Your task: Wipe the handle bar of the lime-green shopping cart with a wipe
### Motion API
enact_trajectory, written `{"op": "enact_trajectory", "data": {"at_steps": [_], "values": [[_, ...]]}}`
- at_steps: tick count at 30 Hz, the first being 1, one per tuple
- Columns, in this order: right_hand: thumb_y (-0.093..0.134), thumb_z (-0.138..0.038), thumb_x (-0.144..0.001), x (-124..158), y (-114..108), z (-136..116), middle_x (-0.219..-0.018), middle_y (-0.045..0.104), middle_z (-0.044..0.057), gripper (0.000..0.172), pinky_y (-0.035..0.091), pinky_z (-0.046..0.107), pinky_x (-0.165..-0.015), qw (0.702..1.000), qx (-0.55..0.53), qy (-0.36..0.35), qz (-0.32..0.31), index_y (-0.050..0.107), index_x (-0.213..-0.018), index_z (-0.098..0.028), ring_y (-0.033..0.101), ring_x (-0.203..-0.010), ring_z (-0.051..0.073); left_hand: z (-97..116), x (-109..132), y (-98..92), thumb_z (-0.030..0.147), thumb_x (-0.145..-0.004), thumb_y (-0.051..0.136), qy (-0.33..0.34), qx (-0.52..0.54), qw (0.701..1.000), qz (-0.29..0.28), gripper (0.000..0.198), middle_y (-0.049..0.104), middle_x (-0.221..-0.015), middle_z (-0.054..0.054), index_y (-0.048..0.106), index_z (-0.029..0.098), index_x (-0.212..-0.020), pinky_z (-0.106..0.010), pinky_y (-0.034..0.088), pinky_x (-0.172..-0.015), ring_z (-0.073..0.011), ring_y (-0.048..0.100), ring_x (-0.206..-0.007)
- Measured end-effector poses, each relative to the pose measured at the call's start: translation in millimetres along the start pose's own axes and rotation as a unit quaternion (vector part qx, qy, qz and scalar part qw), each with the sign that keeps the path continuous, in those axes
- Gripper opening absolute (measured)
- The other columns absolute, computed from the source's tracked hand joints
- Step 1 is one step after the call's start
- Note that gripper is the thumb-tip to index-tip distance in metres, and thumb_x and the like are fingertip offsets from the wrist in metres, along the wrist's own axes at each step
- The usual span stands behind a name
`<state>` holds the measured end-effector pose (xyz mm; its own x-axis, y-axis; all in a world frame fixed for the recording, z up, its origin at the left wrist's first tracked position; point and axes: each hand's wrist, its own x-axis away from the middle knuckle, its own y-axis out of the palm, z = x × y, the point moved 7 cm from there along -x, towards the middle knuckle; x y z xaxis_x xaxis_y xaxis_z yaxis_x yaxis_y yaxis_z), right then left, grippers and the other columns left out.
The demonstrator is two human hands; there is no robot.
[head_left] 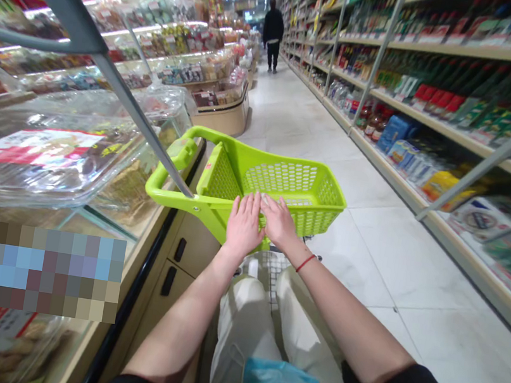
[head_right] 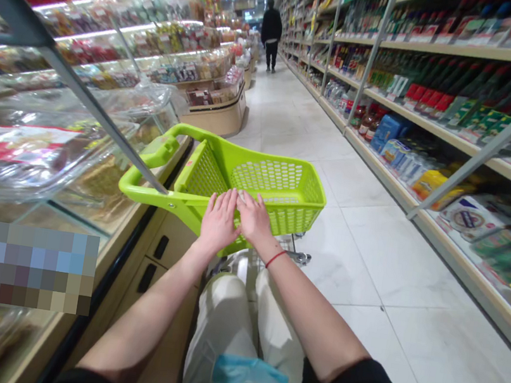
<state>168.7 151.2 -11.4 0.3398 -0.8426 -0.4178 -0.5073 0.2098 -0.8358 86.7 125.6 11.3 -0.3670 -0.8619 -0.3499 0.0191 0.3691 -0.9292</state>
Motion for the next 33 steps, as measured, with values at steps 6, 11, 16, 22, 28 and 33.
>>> {"op": "enact_trajectory", "data": {"at_steps": [6, 11, 16, 22, 28, 33], "values": [[0.036, 0.000, -0.087, 17.4, -8.2, 34.4, -0.147, 0.052, 0.016, 0.059, 0.021, 0.049, -0.122, 0.997, 0.064, 0.025, 0.021, 0.048, -0.143, -0.012, 0.044, -0.141, 0.022, -2.6, 2.8, 3.2, 0.043, -0.082, 0.060, 0.009, -0.030, 0.999, -0.002, 0.087, 0.038, -0.155, -0.021, 0.027, 0.003, -0.153, -0.046, 0.012, -0.125, -0.0324, 0.034, -0.144], [0.037, 0.001, -0.086, 33.5, -20.8, 75.2, -0.145, 0.055, 0.014, 0.058, 0.024, 0.051, -0.120, 0.990, 0.106, 0.082, 0.037, 0.053, -0.139, -0.014, 0.049, -0.136, 0.022, -0.7, 2.6, 2.0, 0.047, -0.080, 0.065, 0.012, -0.038, 0.999, 0.000, 0.086, 0.041, -0.154, -0.018, 0.031, 0.018, -0.154, -0.049, 0.013, -0.124, -0.0332, 0.036, -0.144], [0.042, 0.001, -0.079, 41.9, -28.7, 89.3, -0.146, 0.053, 0.017, 0.062, 0.026, 0.054, -0.118, 0.979, 0.121, 0.153, 0.055, 0.054, -0.139, -0.011, 0.047, -0.137, 0.028, 0.3, 3.4, 0.4, 0.048, -0.080, 0.065, 0.009, -0.022, 1.000, 0.000, 0.082, 0.040, -0.155, -0.016, 0.035, 0.021, -0.151, -0.052, 0.015, -0.123, -0.0340, 0.034, -0.144], [0.044, -0.001, -0.079, 24.4, -10.5, 46.9, -0.150, 0.046, 0.022, 0.063, 0.030, 0.052, -0.117, 0.981, 0.077, 0.166, 0.063, 0.050, -0.142, -0.006, 0.040, -0.142, 0.031, 0.7, 3.5, 0.1, 0.048, -0.078, 0.066, 0.007, 0.003, 1.000, 0.002, 0.081, 0.040, -0.155, -0.016, 0.039, 0.020, -0.149, -0.053, 0.013, -0.123, -0.0343, 0.034, -0.144], [0.046, -0.004, -0.078, 10.0, 0.0, 12.6, -0.154, 0.043, 0.018, 0.069, 0.026, 0.049, -0.120, 0.998, 0.005, 0.060, 0.024, 0.044, -0.147, -0.010, 0.036, -0.144, 0.027, 1.0, 3.9, -0.7, 0.046, -0.079, 0.064, 0.004, 0.000, 1.000, 0.003, 0.079, 0.041, -0.154, -0.017, 0.039, 0.018, -0.150, -0.052, 0.012, -0.124, -0.0339, 0.035, -0.144], [0.038, 0.001, -0.083, 20.8, -7.5, 36.6, -0.151, 0.047, 0.017, 0.064, 0.022, 0.052, -0.121, 0.997, 0.035, 0.058, 0.020, 0.047, -0.145, -0.012, 0.039, -0.143, 0.025, 0.4, 4.4, -1.3, 0.047, -0.078, 0.065, 0.003, 0.000, 1.000, 0.003, 0.079, 0.042, -0.153, -0.018, 0.041, 0.018, -0.147, -0.051, 0.014, -0.123, -0.0338, 0.036, -0.143]]}}
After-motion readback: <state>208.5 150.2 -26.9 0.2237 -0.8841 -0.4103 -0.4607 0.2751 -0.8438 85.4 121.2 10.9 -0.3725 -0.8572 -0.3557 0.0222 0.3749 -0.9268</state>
